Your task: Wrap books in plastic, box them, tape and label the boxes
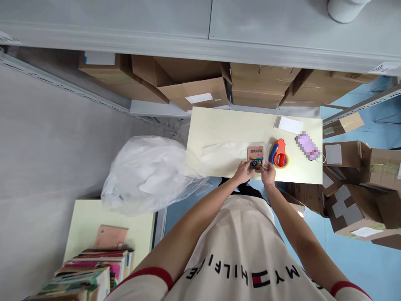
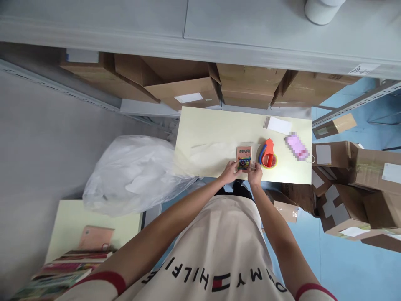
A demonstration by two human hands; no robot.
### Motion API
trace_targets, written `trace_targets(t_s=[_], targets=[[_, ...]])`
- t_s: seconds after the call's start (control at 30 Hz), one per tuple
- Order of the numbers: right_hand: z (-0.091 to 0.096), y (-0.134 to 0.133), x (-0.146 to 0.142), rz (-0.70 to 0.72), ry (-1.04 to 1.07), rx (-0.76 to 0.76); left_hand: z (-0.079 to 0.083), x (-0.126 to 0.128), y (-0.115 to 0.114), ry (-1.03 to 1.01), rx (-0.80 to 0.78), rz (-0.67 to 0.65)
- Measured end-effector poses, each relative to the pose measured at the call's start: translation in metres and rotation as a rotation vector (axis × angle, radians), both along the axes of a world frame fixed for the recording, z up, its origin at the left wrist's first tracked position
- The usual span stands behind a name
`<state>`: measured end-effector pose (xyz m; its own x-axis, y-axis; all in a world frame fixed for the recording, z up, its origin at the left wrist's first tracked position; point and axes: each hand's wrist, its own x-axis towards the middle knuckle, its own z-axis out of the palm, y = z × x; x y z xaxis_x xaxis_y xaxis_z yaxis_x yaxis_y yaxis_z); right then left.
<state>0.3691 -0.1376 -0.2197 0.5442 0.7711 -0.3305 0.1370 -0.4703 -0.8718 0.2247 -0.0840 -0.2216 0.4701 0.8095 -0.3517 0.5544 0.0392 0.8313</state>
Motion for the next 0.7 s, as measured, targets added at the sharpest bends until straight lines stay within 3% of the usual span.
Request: trace_targets(t_s=[0.1, 0.17, 0.3, 0.43, 0.57, 0.7], targets=[[0.015, -0.006, -0.008, 0.02, -0.066, 0.005, 0.015, 0.015, 0.001, -0.241, -0.099, 0.071], [0.022, -0.008, -0.019, 0.127, -0.095, 0.055, 0.025, 0.018, 0.004, -0.365, -0.16, 0.127], [0.022, -0.006, -0.044, 0.385, -0.176, 0.134, 0.033, -0.003, 0.011, -0.288, -0.129, 0.295], [0.008, -0.001, -0.061, 0.533, -0.205, 0.115, 0.018, -0.037, 0.018, -0.046, -0.079, 0.385], [-0.006, 0.005, -0.065, 0.625, -0.17, 0.034, -0.001, -0.054, 0.018, 0.004, -0.153, 0.422], [-0.015, 0.009, -0.064, 0.672, -0.147, -0.016, -0.006, -0.06, 0.01, 0.045, -0.136, 0.485]])
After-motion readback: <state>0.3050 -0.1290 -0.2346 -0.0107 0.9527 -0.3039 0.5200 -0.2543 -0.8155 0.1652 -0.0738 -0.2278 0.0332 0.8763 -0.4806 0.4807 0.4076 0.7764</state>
